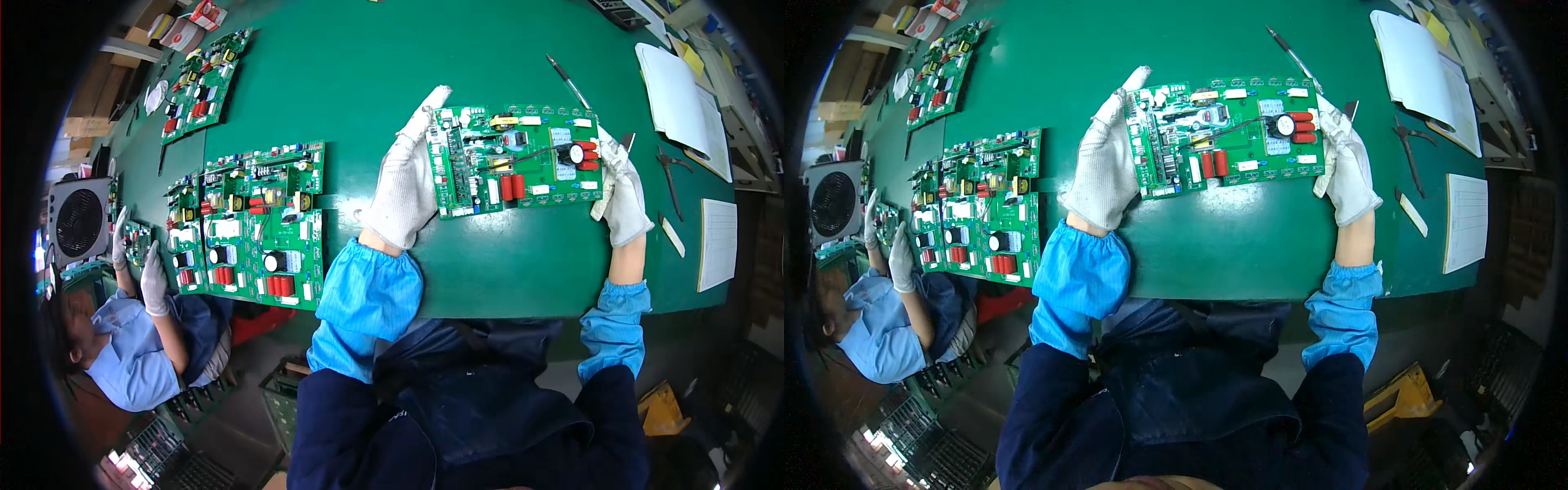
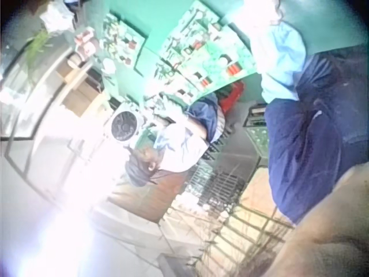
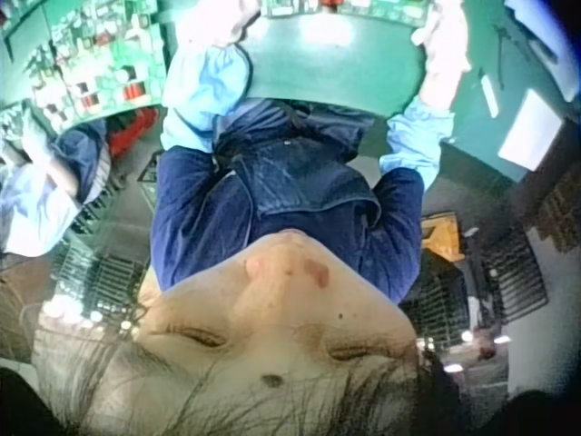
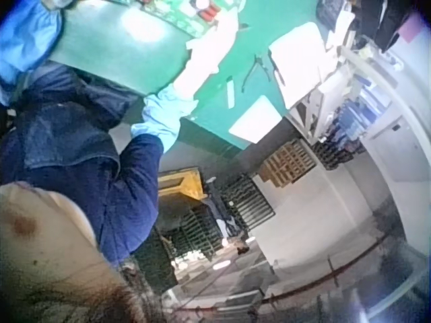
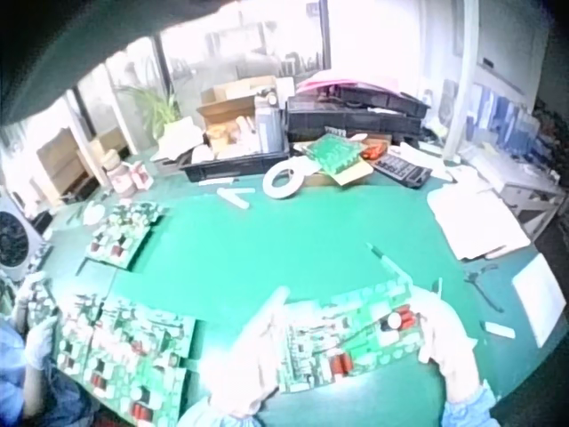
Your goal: The person assembles electronic components onto a printed circuit board by hand, using pliers to secure the components.
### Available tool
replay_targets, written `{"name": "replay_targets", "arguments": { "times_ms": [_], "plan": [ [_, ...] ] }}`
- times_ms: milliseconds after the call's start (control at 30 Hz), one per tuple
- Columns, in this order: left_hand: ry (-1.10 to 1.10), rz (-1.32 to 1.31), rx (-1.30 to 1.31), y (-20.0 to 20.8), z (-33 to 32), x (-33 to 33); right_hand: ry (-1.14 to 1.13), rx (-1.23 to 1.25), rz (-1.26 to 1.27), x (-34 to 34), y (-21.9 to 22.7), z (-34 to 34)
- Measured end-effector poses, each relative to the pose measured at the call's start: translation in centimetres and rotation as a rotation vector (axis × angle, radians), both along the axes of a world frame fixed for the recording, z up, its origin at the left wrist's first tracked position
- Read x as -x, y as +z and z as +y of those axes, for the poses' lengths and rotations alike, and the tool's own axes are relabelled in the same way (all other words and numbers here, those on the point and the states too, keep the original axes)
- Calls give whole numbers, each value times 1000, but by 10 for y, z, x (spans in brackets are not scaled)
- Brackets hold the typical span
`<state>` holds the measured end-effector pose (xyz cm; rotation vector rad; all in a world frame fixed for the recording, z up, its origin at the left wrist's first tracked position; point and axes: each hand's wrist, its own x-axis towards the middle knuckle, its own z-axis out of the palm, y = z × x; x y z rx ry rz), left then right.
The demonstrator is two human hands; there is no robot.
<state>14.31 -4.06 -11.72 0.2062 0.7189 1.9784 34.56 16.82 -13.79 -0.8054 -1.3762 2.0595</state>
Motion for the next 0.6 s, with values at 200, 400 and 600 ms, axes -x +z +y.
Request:
{"name": "replay_targets", "arguments": {
  "times_ms": [200, 400, 600],
  "plan": [
    [-3, 12, 8, -3, 0, -1, -20, -18, -60, -2, -4, 1],
    [-29, -115, -74, -1, -2, 0, -32, -23, -58, -5, -5, 3],
    [-29, -92, -89, -5, -2, 0, -7, -34, -69, -9, -15, 9]
  ]
}}
